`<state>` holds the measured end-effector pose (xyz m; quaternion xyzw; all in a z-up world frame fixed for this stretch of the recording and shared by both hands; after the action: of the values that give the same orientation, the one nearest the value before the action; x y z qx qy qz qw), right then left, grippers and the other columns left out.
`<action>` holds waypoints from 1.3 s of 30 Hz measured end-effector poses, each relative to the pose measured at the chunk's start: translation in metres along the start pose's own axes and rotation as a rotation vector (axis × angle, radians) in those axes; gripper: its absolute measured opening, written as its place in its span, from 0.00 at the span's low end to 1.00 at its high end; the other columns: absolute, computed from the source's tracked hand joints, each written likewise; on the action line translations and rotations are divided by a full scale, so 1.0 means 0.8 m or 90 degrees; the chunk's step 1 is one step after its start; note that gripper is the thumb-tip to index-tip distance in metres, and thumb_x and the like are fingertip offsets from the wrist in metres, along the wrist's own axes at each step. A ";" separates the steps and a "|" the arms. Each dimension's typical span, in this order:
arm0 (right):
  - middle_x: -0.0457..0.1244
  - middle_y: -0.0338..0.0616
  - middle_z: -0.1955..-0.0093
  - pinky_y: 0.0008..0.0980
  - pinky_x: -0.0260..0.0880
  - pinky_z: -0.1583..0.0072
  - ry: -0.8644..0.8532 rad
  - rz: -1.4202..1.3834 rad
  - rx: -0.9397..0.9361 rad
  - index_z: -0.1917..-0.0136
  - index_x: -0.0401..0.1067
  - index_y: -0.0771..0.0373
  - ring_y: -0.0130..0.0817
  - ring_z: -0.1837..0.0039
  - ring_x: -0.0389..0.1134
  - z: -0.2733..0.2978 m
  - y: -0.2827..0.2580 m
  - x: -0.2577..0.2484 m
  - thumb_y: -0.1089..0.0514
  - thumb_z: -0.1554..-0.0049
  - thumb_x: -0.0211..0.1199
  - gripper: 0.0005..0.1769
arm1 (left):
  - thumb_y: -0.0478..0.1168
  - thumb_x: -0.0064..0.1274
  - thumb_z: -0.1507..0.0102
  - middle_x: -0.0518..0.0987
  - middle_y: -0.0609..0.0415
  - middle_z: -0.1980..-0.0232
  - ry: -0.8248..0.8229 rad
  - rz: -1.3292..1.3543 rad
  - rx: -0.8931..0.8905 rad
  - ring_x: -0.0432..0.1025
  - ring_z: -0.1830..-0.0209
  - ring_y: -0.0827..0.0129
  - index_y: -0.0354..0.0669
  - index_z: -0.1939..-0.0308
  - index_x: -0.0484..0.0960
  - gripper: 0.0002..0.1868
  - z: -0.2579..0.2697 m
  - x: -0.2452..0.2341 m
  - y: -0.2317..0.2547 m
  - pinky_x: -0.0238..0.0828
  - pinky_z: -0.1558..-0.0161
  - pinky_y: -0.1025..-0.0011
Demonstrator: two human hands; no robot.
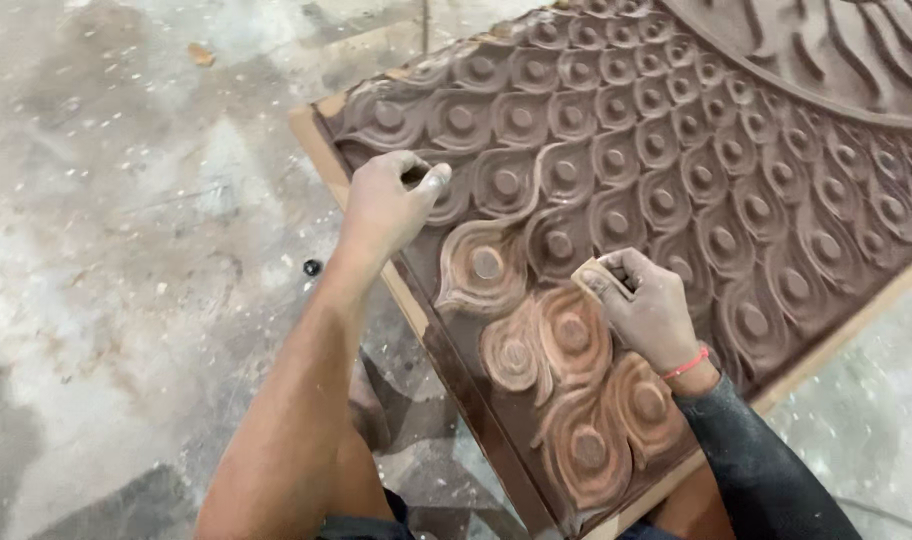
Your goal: The person carves a decorative pattern into a large wooden panel using a small hand tool. They repeatedly shape and refine individual circular motifs arranged in rows, working methodically across the surface.
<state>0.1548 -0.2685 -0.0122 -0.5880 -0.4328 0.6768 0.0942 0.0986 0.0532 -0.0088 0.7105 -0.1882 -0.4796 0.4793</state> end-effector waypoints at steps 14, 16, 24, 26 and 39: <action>0.69 0.42 0.55 0.38 0.69 0.50 -0.035 0.118 -0.383 0.55 0.76 0.61 0.42 0.52 0.69 0.008 -0.057 0.063 0.63 0.48 0.69 0.07 | 0.50 0.60 0.38 0.84 0.42 0.66 -0.016 -0.028 0.021 0.80 0.66 0.57 0.34 0.63 0.86 0.18 0.003 0.018 0.002 0.73 0.59 0.63; 0.69 0.41 0.54 0.39 0.67 0.49 -0.030 0.150 -0.423 0.54 0.77 0.60 0.41 0.52 0.68 0.006 -0.065 0.070 0.64 0.48 0.67 0.07 | 0.50 0.60 0.38 0.84 0.42 0.65 -0.018 -0.025 0.021 0.80 0.65 0.56 0.35 0.62 0.86 0.18 0.004 0.017 0.002 0.74 0.58 0.63; 0.69 0.36 0.49 0.39 0.65 0.42 -0.062 0.234 -0.510 0.52 0.81 0.58 0.37 0.47 0.65 0.051 -0.092 0.116 0.62 0.52 0.66 0.13 | 0.50 0.59 0.38 0.86 0.44 0.62 -0.045 0.013 0.004 0.82 0.62 0.59 0.35 0.61 0.86 0.18 0.013 0.017 -0.002 0.75 0.56 0.64; 0.68 0.38 0.50 0.40 0.65 0.41 -0.079 0.237 -0.521 0.54 0.80 0.59 0.39 0.46 0.65 0.055 -0.096 0.121 0.61 0.55 0.66 0.13 | 0.50 0.59 0.38 0.85 0.42 0.63 -0.050 -0.001 0.004 0.81 0.62 0.58 0.34 0.61 0.86 0.19 0.015 0.016 -0.001 0.75 0.56 0.64; 0.66 0.37 0.48 0.41 0.60 0.42 -0.049 0.241 -0.521 0.53 0.80 0.59 0.39 0.45 0.63 0.056 -0.103 0.120 0.61 0.52 0.67 0.11 | 0.52 0.60 0.39 0.85 0.43 0.62 -0.080 -0.003 0.010 0.81 0.63 0.56 0.37 0.60 0.87 0.19 0.024 0.013 0.001 0.75 0.57 0.62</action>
<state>0.0557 -0.1784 -0.0263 -0.6202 -0.5529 0.4764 -0.2875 0.0873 0.0356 -0.0150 0.6832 -0.2198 -0.5228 0.4600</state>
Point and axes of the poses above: each hand's wrist, its own z-axis away from the middle knuckle, its own x-axis out of the palm, y = z × x, the point moved 9 cm from there along -z, towards the middle knuckle
